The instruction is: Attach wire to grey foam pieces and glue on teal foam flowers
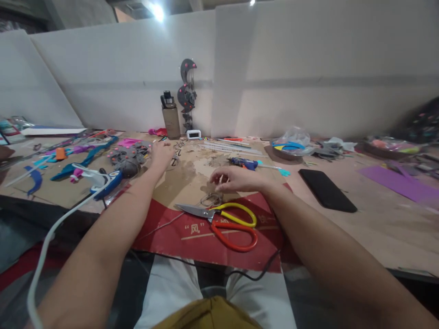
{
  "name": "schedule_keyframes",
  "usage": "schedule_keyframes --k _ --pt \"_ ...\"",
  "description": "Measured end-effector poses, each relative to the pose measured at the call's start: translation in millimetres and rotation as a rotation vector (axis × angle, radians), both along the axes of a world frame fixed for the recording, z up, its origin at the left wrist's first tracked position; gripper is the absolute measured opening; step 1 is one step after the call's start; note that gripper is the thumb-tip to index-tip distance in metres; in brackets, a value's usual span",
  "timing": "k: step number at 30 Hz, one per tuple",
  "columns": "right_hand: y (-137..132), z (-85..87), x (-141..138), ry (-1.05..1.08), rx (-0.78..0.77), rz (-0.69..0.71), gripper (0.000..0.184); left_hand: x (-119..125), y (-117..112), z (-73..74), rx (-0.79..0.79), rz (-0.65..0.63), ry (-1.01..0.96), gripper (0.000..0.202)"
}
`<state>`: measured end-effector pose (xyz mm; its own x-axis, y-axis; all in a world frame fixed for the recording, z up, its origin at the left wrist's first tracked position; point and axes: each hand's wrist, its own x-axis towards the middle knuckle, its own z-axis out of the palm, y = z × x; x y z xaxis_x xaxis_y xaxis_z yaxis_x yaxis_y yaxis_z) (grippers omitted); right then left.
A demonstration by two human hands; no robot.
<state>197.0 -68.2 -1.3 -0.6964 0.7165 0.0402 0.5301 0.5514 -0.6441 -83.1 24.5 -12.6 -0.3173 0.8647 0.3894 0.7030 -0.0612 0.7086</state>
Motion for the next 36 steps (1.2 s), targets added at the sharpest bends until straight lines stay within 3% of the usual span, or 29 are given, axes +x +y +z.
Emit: schedule_keyframes --k 3,5,8,11,13,17,20,24,29,32,36 --pt "-7 -8.4 -8 -0.113 -0.013 0.106 0.024 5 -5 -0.4 0.075 -0.124 0.073 0.006" --pt "-8 -17.6 -17 -0.130 0.110 0.064 0.010 13 -11 0.0 0.085 -0.237 0.016 0.006" --pt "-6 -26.2 -28 -0.052 0.296 -0.187 0.006 32 -25 1.9 -0.017 -0.402 -0.134 0.011" --pt "-3 -25.4 -28 0.097 0.342 -0.397 0.008 53 -41 4.2 -0.231 -0.652 -0.363 0.025" --pt "0 -24.6 -26 0.199 0.340 -0.437 0.007 64 -52 6.2 -0.437 -0.794 -0.485 0.037" --pt "11 -31.9 -21 0.415 0.230 -0.473 0.004 67 -64 10.9 -0.806 -0.927 -0.612 0.045" --pt "19 -37.9 -21 0.625 0.030 -0.494 0.007 59 -61 13.3 -0.837 -0.999 -0.608 0.032" --pt "24 -36.2 -18 0.826 -0.159 -0.560 0.016 47 -48 13.9 -0.644 -0.847 -0.657 0.027" --pt "20 -27.8 -14 0.969 -0.313 -0.458 0.030 35 -31 7.7 -0.371 -0.636 -0.641 0.018" --pt "16 -21.7 -15 1.005 -0.374 -0.402 0.032 25 -18 0.1 -0.176 -0.386 -0.431 0.012" --pt "12 -14.9 -16 1.055 -0.462 -0.331 0.036 7 -2 -5.1 -0.003 -0.108 0.060 0.012"
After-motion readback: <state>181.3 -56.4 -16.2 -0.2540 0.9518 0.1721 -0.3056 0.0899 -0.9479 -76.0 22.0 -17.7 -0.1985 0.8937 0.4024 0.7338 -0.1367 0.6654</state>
